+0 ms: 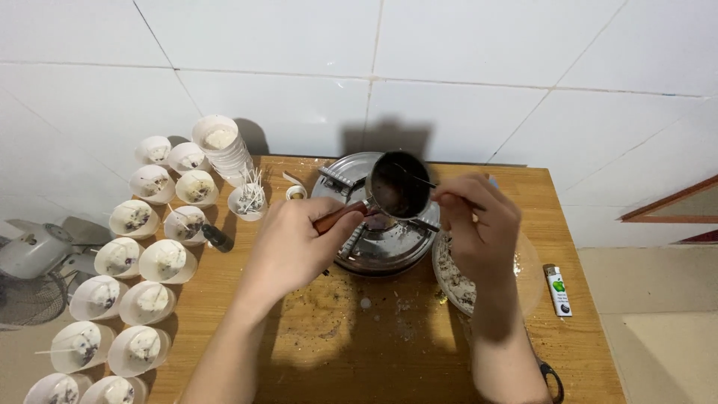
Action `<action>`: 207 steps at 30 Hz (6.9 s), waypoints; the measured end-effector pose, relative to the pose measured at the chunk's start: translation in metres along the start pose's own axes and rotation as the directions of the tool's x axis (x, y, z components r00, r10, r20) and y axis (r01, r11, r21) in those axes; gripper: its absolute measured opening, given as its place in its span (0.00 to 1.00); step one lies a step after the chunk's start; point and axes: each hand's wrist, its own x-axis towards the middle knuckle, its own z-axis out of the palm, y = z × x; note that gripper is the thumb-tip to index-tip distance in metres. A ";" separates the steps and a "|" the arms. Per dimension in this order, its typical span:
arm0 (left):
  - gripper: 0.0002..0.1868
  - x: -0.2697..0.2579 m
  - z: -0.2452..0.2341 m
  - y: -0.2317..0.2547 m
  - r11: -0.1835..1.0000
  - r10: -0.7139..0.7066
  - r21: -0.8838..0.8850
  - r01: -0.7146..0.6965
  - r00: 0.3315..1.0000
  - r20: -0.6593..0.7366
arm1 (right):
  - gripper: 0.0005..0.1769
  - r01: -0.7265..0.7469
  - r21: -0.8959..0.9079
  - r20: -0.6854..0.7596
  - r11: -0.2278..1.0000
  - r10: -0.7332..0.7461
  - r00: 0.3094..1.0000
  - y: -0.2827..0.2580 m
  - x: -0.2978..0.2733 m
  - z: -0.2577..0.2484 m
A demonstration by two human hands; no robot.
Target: Melting wax in a pot over a portable stove, stirring it, and pouring it into small cups to create candles.
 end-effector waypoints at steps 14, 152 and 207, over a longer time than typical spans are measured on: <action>0.11 0.007 0.001 -0.008 0.999 0.046 -0.027 -0.046 0.999 -0.026 | 0.12 0.000 -0.125 0.003 0.992 0.000 1.000 -0.021 0.003 -0.002; 0.12 0.014 0.008 -0.011 0.998 0.058 0.008 -0.059 0.997 0.044 | 0.14 -0.332 0.065 0.070 0.941 0.328 0.942 0.011 -0.001 -0.003; 0.08 -0.062 0.040 -0.057 0.931 -0.152 -0.355 0.087 0.976 -0.158 | 0.04 -0.148 -0.098 0.254 0.984 0.169 0.952 -0.032 0.001 0.007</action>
